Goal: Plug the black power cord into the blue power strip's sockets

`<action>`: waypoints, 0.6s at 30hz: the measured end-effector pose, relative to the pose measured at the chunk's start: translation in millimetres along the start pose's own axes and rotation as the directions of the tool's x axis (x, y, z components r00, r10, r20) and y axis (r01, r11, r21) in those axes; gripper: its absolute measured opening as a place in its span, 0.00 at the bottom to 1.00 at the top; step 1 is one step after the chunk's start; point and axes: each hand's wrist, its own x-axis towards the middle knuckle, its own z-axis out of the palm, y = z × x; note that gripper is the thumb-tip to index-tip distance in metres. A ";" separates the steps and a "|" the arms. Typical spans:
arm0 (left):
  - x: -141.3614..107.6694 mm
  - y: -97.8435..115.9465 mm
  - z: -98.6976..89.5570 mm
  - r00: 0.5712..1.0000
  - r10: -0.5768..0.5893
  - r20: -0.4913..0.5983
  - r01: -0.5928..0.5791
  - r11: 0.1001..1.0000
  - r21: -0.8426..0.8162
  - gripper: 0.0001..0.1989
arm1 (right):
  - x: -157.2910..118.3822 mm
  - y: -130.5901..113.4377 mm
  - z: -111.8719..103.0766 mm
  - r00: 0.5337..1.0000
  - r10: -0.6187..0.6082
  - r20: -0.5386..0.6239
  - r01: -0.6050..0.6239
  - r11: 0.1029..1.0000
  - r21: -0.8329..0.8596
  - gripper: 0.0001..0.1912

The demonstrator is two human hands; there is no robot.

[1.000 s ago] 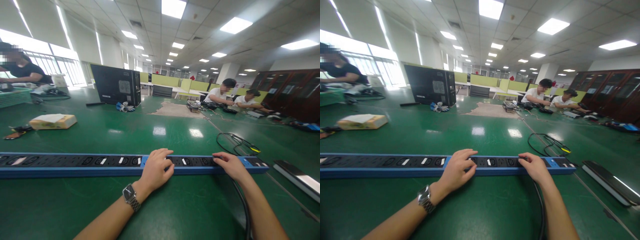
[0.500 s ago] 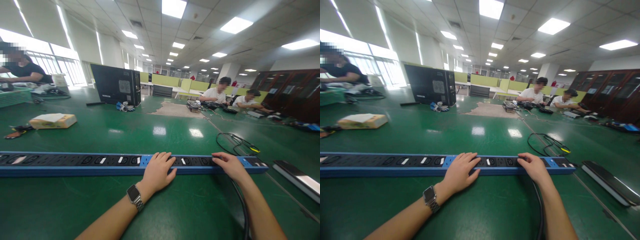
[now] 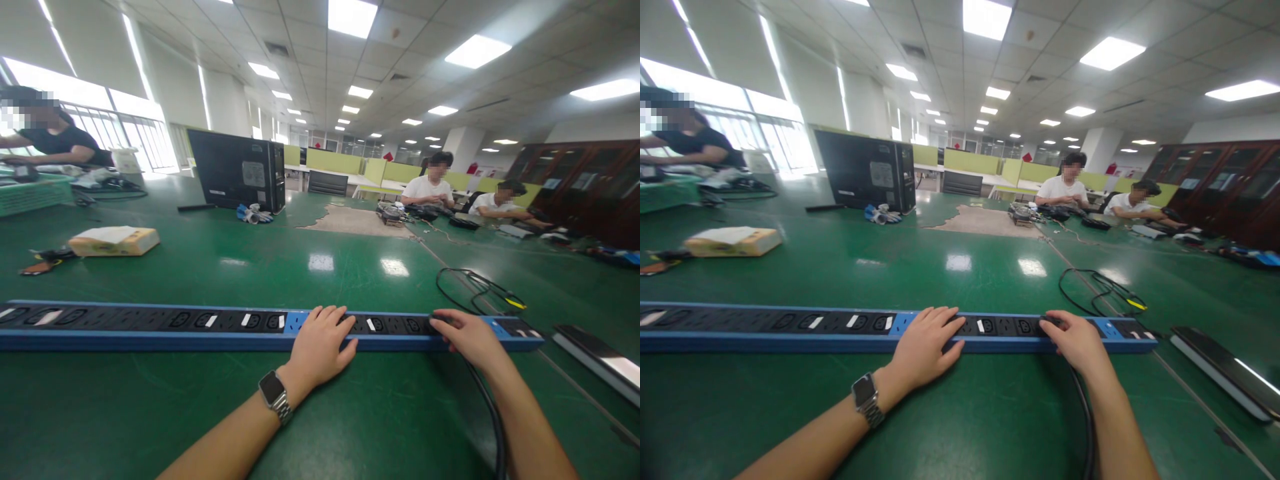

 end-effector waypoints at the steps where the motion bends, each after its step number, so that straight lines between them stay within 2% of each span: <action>1: 0.0 -0.1 0.2 1.000 0.003 -0.002 -0.003 1.000 0.000 0.19 | -0.3 -1.4 -0.3 1.000 -0.002 -0.003 0.002 1.000 -0.008 0.28; 4: -0.3 -0.5 0.5 1.000 0.008 -0.009 -0.008 1.000 0.003 0.19 | -1.9 -8.5 -5.8 0.999 -0.023 -0.027 0.022 0.999 -0.039 0.25; 6: -0.6 -0.6 0.6 1.000 0.007 -0.012 -0.007 1.000 0.004 0.19 | -3.8 -14.7 -15.1 0.996 -0.021 -0.087 0.018 0.999 -0.036 0.24; 8: -0.9 -0.4 0.4 1.000 0.004 -0.014 -0.004 1.000 0.004 0.19 | -6.8 -21.1 -28.8 0.988 0.000 -0.157 0.011 0.998 0.067 0.25; 10: -1.0 -0.2 0.1 1.000 0.004 -0.013 -0.004 1.000 0.002 0.19 | -10.3 -26.4 -44.7 0.985 0.043 -0.165 0.001 0.965 0.263 0.26; 12: -1.0 -0.1 -0.2 1.000 0.005 -0.013 -0.005 1.000 -0.002 0.19 | -12.7 -28.7 -60.7 0.993 0.088 -0.078 -0.042 0.885 0.464 0.26; 14: -1.1 -0.1 -0.5 1.000 0.004 -0.013 -0.004 1.000 -0.005 0.19 | -12.5 -26.2 -75.2 0.988 0.124 0.091 -0.154 0.814 0.560 0.21; 16: -1.2 -0.3 -0.6 1.000 0.002 -0.015 -0.002 1.000 -0.007 0.19 | -9.2 -18.7 -87.6 0.953 0.170 0.251 -0.283 0.797 0.534 0.23; 18: -1.5 -0.6 -0.5 1.000 0.001 -0.016 -0.001 1.000 -0.007 0.19 | -3.6 -7.9 -98.6 0.917 0.238 0.321 -0.364 0.829 0.424 0.28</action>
